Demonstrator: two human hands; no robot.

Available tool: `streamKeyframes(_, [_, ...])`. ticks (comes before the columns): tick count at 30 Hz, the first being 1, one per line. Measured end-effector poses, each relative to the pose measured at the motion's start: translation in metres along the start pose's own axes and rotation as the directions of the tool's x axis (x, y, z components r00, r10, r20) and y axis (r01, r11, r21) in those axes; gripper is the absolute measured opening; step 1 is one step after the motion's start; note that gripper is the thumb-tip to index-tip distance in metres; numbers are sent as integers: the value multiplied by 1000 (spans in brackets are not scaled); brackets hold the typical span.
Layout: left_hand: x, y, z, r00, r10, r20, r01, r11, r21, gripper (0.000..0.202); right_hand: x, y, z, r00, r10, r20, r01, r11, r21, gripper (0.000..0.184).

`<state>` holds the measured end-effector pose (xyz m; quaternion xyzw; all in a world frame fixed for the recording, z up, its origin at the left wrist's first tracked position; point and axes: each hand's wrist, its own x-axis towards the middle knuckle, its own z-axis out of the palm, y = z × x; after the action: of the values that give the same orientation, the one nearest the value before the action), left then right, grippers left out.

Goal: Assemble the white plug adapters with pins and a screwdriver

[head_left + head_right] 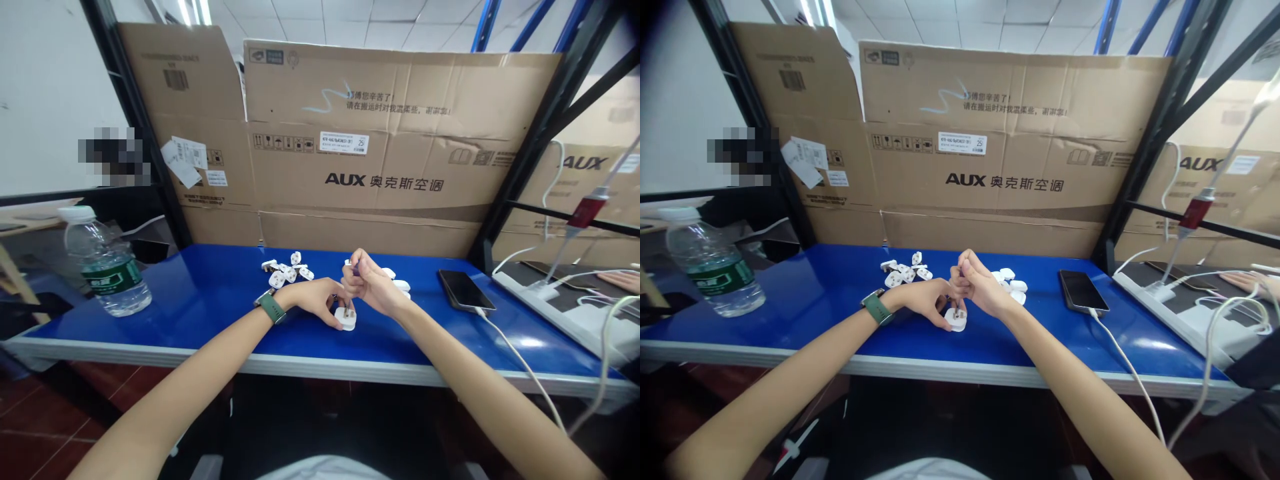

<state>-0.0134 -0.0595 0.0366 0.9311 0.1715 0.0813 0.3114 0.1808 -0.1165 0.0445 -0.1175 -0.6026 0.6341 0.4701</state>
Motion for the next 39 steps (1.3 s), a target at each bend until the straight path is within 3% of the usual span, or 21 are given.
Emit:
streamKeyframes(8, [0, 6, -1, 1000, -10, 10, 10, 1000, 1, 46, 4, 6, -12, 995, -98, -15, 96, 991, -98, 32])
streamKeyframes(18, [1, 3, 0, 1000, 11, 0, -11, 999, 33, 45, 4, 0, 3, 998, 1, -56, 3, 998, 61, 27])
streamKeyframes(24, [1, 5, 1, 999, 37, -40, -37, 999, 11, 43, 5, 7, -1, 998, -58, -13, 58, 998, 0, 27])
streamKeyframes(32, [2, 2, 1, 999, 29, -28, -27, 999, 47, 49, 5, 4, 3, 999, 20, -48, -18, 999, 46, 35])
streamKeyframes(39, [1, 3, 1, 1000, 16, -5, -16, 1000, 3, 46, 4, 4, 0, 991, -63, -117, 66, 998, 18, 27])
